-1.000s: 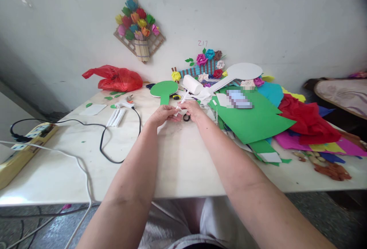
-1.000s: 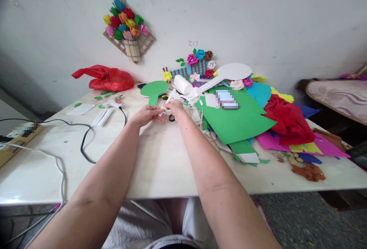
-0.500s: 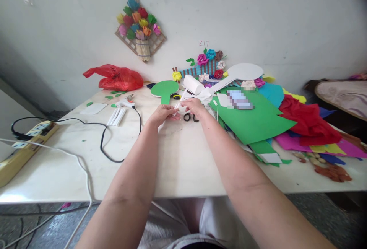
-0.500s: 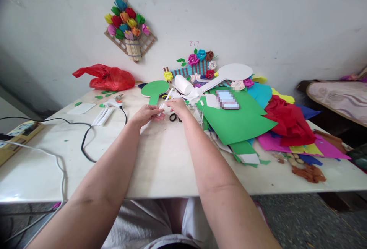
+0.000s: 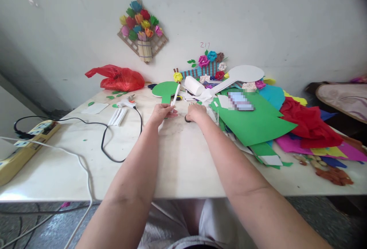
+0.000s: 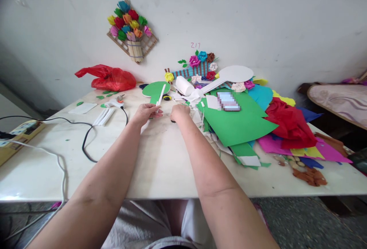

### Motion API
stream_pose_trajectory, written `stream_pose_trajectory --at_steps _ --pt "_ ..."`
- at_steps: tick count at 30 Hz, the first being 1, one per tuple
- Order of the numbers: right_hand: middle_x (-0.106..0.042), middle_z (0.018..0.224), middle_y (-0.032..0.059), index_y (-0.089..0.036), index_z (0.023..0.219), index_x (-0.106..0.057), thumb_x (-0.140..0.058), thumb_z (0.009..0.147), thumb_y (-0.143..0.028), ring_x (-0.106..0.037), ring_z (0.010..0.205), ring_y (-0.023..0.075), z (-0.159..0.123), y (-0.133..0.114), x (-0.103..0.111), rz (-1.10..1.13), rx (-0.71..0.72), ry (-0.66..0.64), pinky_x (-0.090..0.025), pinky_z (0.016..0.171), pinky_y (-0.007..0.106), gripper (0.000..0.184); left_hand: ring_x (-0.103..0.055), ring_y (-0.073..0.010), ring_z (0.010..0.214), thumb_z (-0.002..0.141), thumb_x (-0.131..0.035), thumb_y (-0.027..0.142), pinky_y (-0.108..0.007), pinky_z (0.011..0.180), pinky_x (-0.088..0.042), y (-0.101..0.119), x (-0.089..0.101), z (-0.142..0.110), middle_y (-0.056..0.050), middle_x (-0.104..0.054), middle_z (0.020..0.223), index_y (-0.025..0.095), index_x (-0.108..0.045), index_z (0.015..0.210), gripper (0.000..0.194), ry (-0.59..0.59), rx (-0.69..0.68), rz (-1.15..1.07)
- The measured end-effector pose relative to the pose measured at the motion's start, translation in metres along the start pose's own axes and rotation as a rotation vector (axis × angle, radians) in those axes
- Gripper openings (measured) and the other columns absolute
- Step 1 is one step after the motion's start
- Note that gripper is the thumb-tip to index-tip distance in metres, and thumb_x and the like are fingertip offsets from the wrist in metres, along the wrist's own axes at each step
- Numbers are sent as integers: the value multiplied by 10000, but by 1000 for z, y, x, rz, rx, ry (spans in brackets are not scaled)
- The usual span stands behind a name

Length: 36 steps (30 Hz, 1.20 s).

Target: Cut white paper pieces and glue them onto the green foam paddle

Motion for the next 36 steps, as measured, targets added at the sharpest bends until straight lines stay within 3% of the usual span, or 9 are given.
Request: stream_pose_trajectory --at_steps 4,9,14,17,22,26,31,36 --pt "-636 1050 197 -132 974 -672 -703 588 -187 -576 1027 292 -1 9 8 -120 -61 27 -437 803 342 391 -651 -134 591 732 -644 263 -224 590 -515 9 4 -1 -104 -687 750 87 -611 743 179 62 -46 18" --pt "-652 1004 195 -121 1008 -658 -689 591 -207 -597 986 300 1 23 14 -89 -103 17 -443 767 351 427 -650 -132 590 732 -652 261 -214 572 -516 13 9 0 -87 -673 718 81 -607 775 190 97 -75 -50" --pt "-681 856 158 -138 836 -689 -708 610 -254 -625 900 286 6 31 17 -19 -92 47 -453 715 327 255 -650 -116 619 751 -637 250 -189 574 -512 15 17 1 -86 -673 744 78 -598 798 183 134 -92 -149" --pt "-650 594 117 -131 631 -664 -702 617 -178 -639 676 261 6 32 6 167 -115 -83 -445 568 298 63 -630 -110 551 752 -629 235 -197 533 -504 18 24 0 -69 -662 695 81 -592 769 159 220 -107 -62" --pt "-572 455 30 -127 622 -589 -688 671 -171 -494 376 107 -3 31 1 603 -123 -200 -282 354 196 118 -606 -112 482 752 -613 227 -205 486 -488 17 30 -1 -37 -632 611 103 -584 698 138 291 -78 121" --pt "-535 436 -12 -135 629 -531 -721 680 -299 -405 318 46 -8 34 1 711 -37 -307 -176 309 170 256 -592 -110 456 734 -629 245 -200 470 -475 13 32 1 -25 -618 566 119 -584 666 150 300 -57 191" --pt "-588 534 -12 -160 713 -495 -707 682 -433 -506 377 75 -15 32 -8 836 96 -443 -255 294 160 347 -576 -111 428 722 -628 231 -220 463 -476 11 34 4 -29 -622 581 127 -591 653 131 310 -58 254" --pt "-606 582 6 -149 726 -494 -656 726 -467 -531 391 78 -20 19 -20 886 235 -463 -268 283 155 357 -569 -108 427 725 -603 195 -213 466 -469 11 24 4 -26 -620 562 137 -583 595 144 232 -45 321"
Point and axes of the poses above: each hand's wrist, its own z-axis towards the middle knuckle, its own x-axis out of the back of the hand, y = z × x, the point moved 9 cm from there along z, towards the middle knuckle
